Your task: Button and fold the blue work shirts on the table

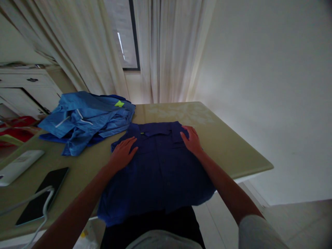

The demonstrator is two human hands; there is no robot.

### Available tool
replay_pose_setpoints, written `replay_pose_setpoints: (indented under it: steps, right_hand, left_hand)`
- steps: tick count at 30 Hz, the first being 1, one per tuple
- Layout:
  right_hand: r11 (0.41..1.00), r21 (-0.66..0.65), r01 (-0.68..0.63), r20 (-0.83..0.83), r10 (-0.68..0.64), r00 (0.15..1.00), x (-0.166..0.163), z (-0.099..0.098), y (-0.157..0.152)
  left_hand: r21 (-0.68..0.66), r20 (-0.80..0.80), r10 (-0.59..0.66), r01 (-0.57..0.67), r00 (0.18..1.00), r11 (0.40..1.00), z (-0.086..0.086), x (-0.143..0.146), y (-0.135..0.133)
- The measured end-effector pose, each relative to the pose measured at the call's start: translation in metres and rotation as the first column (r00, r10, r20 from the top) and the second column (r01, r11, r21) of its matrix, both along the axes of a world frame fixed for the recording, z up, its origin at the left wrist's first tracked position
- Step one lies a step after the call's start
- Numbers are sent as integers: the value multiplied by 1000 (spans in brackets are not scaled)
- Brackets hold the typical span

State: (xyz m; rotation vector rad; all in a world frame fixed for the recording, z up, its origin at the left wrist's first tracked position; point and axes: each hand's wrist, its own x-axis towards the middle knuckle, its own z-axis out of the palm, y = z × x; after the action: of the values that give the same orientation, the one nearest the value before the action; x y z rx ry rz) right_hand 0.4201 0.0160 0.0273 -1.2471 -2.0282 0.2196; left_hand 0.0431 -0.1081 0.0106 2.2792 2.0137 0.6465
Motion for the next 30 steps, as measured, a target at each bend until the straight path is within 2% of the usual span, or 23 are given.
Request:
replay_pose_setpoints:
  steps: [2, 4, 6, 8, 10, 11, 13, 16, 20, 25, 27, 30]
  right_hand:
    - [1000, -9, 28, -99, -28, 995, 37, 1, -39]
    - [992, -5, 122, -194, -121, 973, 77, -11, -81]
    - [959, -7, 282, -318, -269, 909, 110, -34, -123]
    - [892, -56, 449, -452, -424, 785, 133, -63, -163]
    - [838, -161, 521, -527, -520, 673, 144, -90, -197]
    - [828, -228, 512, -545, -544, 637, 146, -101, -210]
    - [834, -365, 415, -567, -552, 611, 144, -117, -230]
    - [838, -513, 186, -590, -502, 632, 135, -127, -240]
    - [814, -581, -3, -636, -452, 625, 125, -128, -232]
    - [768, -630, -116, -684, -477, 553, 126, -123, -233]
    - [729, -664, -166, -669, -480, 568, 135, -114, -243]
    - [631, -719, -289, -657, -482, 580, 158, -92, -263]
  left_hand:
    - [29, 63, 43, -45, 997, 999, 1, -2, -58]
    - [58, 136, 131, -140, 982, 988, -11, -4, -123]
    - [115, 221, 234, -263, 947, 958, -35, -4, -187]
    - [151, 307, 287, -344, 907, 927, -66, 2, -239]
    - [78, 401, 389, -454, 829, 887, -95, 17, -275]
    - [16, 457, 449, -512, 768, 859, -107, 27, -286]
    - [-122, 564, 532, -574, 631, 810, -123, 45, -296]
    - [-236, 691, 516, -517, 506, 823, -126, 59, -292]
    - [-340, 755, 484, -367, 443, 866, -103, 52, -278]
    - [-436, 826, 472, -184, 308, 881, -77, 47, -276]
    - [-494, 833, 513, -139, 207, 858, -72, 48, -284]
    - [-619, 783, 621, -124, -28, 775, -64, 47, -304]
